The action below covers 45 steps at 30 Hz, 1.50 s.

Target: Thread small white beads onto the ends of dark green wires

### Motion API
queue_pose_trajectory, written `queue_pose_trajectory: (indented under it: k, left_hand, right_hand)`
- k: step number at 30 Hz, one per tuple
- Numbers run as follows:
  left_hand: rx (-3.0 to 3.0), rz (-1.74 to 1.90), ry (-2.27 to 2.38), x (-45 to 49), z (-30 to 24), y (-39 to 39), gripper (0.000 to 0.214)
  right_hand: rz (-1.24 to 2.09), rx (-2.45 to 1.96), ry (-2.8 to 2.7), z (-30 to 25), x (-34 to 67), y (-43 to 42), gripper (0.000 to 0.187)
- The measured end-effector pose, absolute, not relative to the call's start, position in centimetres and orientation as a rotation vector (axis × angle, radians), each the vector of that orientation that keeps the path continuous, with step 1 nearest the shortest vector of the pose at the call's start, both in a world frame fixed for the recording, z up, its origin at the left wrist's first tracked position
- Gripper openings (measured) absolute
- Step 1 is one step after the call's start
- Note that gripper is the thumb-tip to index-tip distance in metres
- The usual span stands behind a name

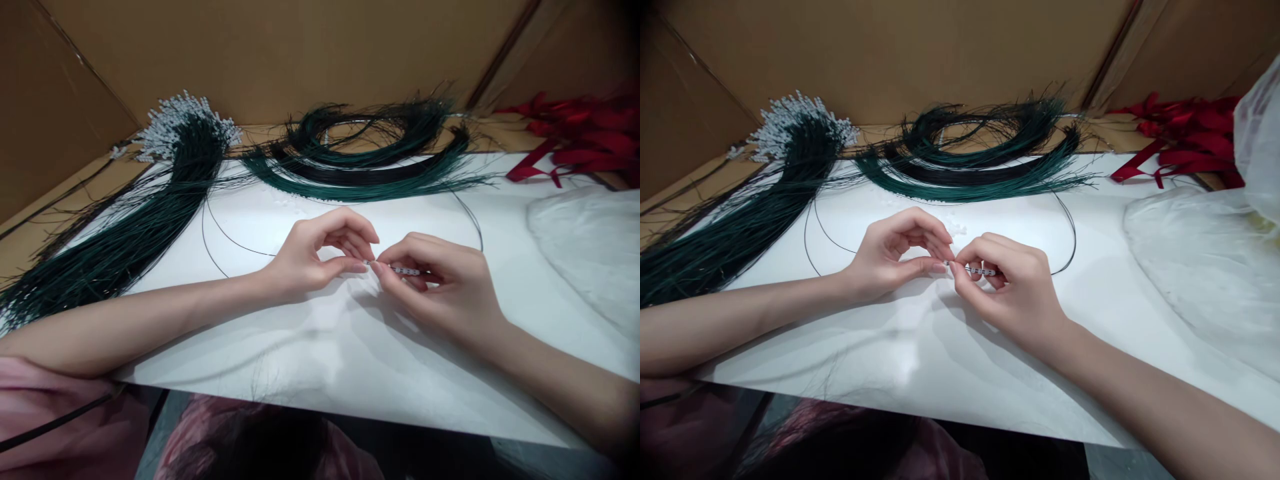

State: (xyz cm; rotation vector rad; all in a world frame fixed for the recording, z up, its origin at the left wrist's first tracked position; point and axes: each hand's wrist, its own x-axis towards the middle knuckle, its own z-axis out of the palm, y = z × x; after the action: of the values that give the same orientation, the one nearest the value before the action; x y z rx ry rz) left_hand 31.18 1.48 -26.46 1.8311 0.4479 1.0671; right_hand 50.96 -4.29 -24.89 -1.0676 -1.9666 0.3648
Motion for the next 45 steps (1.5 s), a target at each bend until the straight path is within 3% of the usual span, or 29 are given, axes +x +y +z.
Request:
queue_pose_trajectory:
  k: [45]
  left_hand:
    - [1.839,1.030,0.456,31.11,-26.45,1.58,0.029]
  right_hand:
    - [0.322,-1.066,-1.992,-25.18,51.16,-4.04,0.011]
